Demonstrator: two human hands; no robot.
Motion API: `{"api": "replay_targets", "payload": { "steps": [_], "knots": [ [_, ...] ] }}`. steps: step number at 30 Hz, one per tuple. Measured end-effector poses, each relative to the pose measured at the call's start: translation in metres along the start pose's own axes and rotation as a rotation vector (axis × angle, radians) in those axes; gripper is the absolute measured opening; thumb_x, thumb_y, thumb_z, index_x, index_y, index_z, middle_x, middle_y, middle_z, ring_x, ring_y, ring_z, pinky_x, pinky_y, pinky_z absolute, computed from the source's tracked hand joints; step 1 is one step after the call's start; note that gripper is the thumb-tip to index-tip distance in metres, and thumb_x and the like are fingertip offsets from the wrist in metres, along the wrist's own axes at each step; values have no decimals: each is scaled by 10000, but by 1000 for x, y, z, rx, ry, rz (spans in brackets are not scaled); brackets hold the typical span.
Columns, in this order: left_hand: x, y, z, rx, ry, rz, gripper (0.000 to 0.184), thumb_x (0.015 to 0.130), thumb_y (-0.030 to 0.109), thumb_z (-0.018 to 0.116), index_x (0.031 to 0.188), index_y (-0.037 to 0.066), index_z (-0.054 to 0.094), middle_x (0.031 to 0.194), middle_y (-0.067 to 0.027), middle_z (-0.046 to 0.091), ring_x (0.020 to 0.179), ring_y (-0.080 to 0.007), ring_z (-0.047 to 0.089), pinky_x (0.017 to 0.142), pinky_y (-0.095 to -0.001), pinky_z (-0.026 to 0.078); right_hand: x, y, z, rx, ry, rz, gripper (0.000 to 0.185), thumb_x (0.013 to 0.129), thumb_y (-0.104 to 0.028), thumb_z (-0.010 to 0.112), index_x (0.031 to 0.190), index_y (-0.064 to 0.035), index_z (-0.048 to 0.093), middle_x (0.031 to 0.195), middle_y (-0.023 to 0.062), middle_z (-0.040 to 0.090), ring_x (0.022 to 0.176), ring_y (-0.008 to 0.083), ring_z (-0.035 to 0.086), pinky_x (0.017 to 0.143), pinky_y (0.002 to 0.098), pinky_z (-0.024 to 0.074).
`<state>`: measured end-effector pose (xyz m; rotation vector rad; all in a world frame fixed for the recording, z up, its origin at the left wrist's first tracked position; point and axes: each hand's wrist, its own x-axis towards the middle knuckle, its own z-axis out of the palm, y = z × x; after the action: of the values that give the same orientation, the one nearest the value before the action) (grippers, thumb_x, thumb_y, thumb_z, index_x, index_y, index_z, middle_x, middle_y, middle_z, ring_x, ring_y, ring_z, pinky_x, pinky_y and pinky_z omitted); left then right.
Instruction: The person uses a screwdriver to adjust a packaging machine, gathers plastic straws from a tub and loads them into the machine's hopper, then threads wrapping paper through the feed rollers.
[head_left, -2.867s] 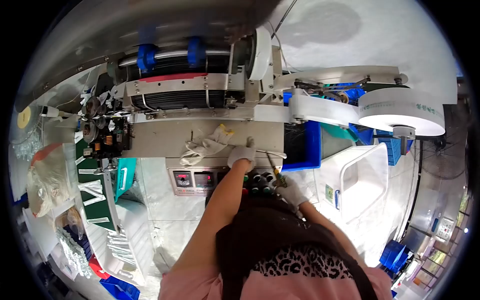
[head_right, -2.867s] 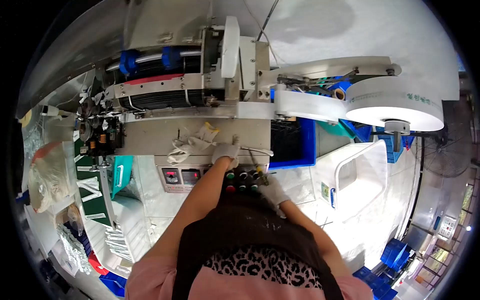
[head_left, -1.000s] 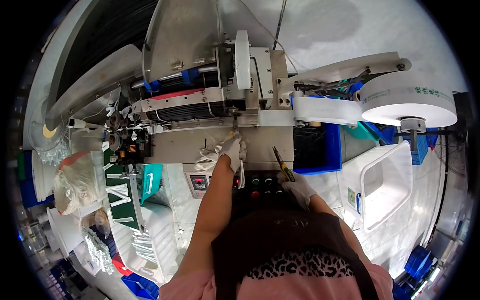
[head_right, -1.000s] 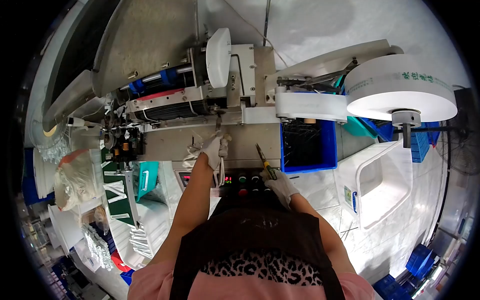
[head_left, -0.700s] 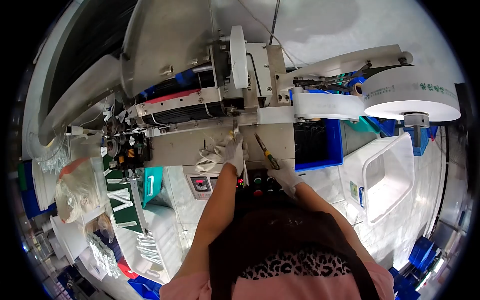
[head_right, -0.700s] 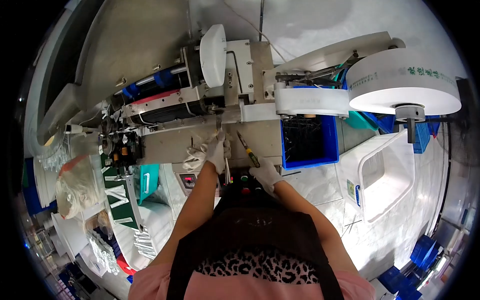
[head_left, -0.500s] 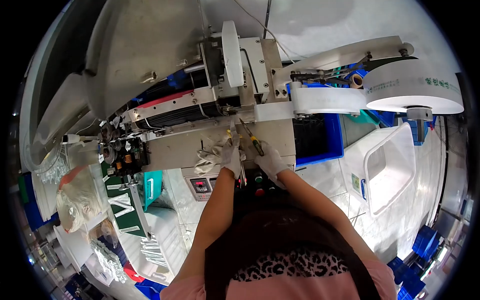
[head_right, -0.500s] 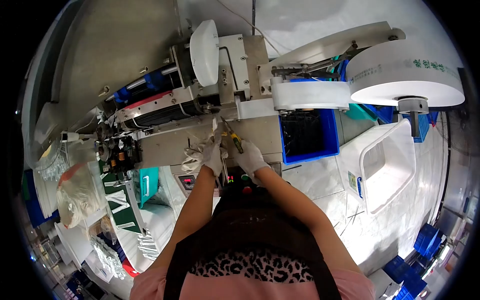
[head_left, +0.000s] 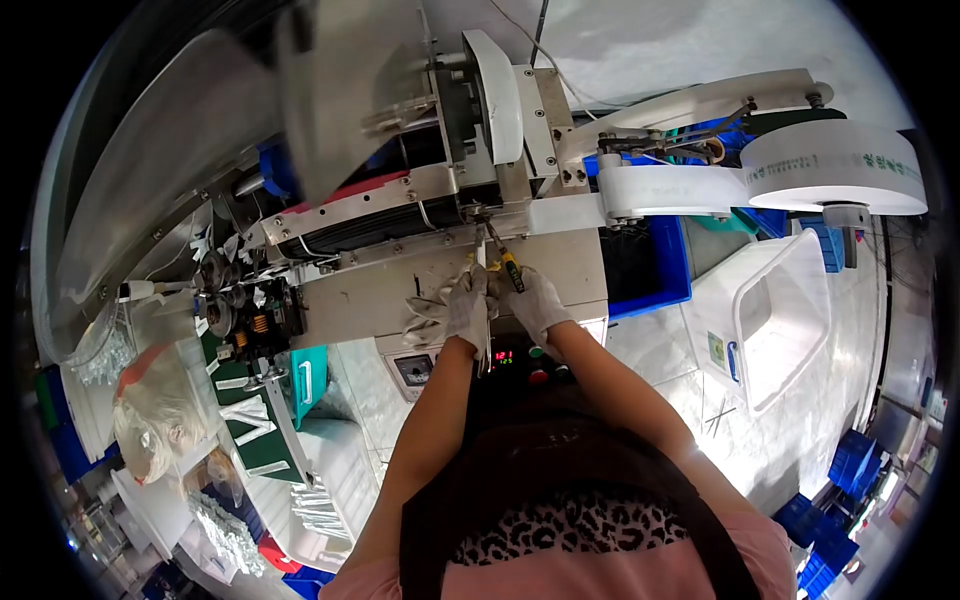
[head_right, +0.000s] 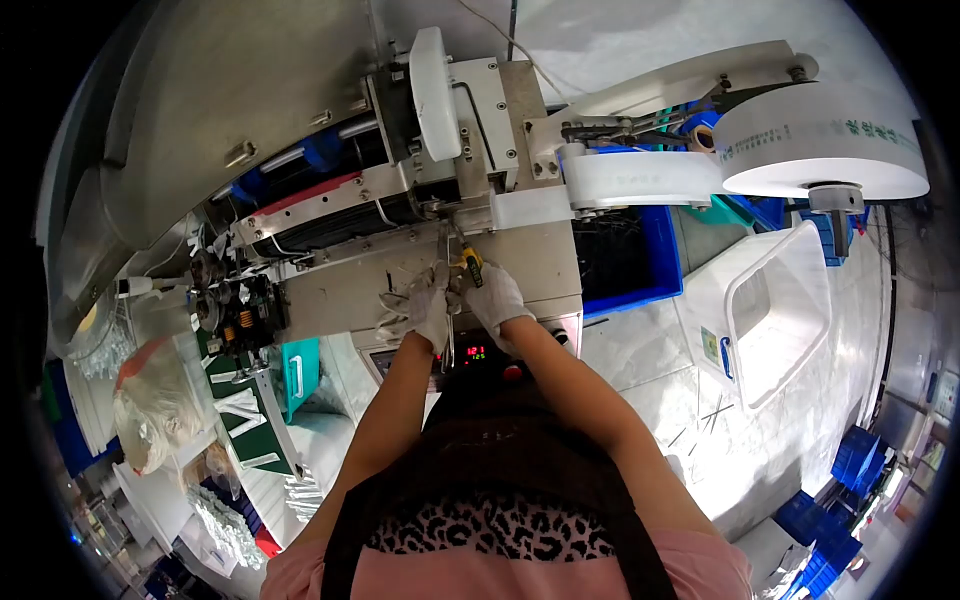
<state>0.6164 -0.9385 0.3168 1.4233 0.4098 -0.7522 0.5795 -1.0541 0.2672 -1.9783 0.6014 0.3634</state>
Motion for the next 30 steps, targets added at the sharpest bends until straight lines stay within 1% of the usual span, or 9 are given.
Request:
{"api": "replay_targets", "payload": {
  "steps": [3,8,14,19,20,24,26,27,30],
  "knots": [
    [-4,5,-2,37,26,1,254,927,319,450,910,67,483,639,-3,496,460,-50,398,405,-204,328,-2,-4,5,86,2,-46,261,718,-180,581,899,8,580,883,232,600,896,387,560,784,434,447],
    [-11,-1,-21,-74,-11,-13,209,912,286,480,918,77,493,654,0,485,480,-62,401,422,-215,335,-27,-60,-11,-125,40,88,278,732,-182,572,940,0,586,917,223,601,911,376,564,789,432,451],
    [-34,-5,-80,-179,-72,-34,149,912,234,482,923,86,493,640,14,456,452,-58,357,400,-209,300,-22,-60,14,-153,153,39,236,731,-183,588,895,-13,590,916,232,595,903,394,556,753,439,449],
    [-46,-42,-100,-430,-84,-222,151,944,165,386,966,63,494,762,-39,483,585,-103,435,513,-247,383,-26,-62,20,-105,178,120,286,725,-145,571,984,-25,554,942,240,591,918,387,563,768,433,449],
    [-43,-46,-101,-513,-199,-246,143,937,115,369,980,63,496,832,-68,499,667,-138,467,582,-284,423,-26,-63,20,-82,214,138,311,723,-136,564,1013,-25,540,949,244,589,922,383,567,774,431,449],
    [-39,-63,-69,-456,-173,-277,159,934,113,398,1019,33,506,794,-53,531,672,-150,521,599,-284,462,-27,-63,10,118,275,274,350,718,-133,562,1041,-5,514,950,247,590,932,377,572,788,422,449],
    [-33,-67,-50,-257,-379,-237,168,909,207,503,1007,72,516,845,-49,552,757,-146,552,660,-316,488,-19,-56,8,48,134,267,354,724,-180,552,1016,17,524,947,252,593,930,383,572,793,414,451],
    [-34,-60,-35,-131,-259,-289,209,894,189,522,1034,36,542,776,-39,574,662,-165,564,640,-282,485,-17,-56,5,59,141,274,354,724,-180,552,1016,17,524,947,252,593,930,383,572,793,414,451],
    [32,-109,-24,647,-300,294,278,846,175,564,1084,38,530,848,-91,596,759,-238,592,688,-338,492,-14,-67,-8,-223,15,174,403,736,-260,513,998,43,551,932,289,589,930,394,572,802,424,452]
  ]
}}
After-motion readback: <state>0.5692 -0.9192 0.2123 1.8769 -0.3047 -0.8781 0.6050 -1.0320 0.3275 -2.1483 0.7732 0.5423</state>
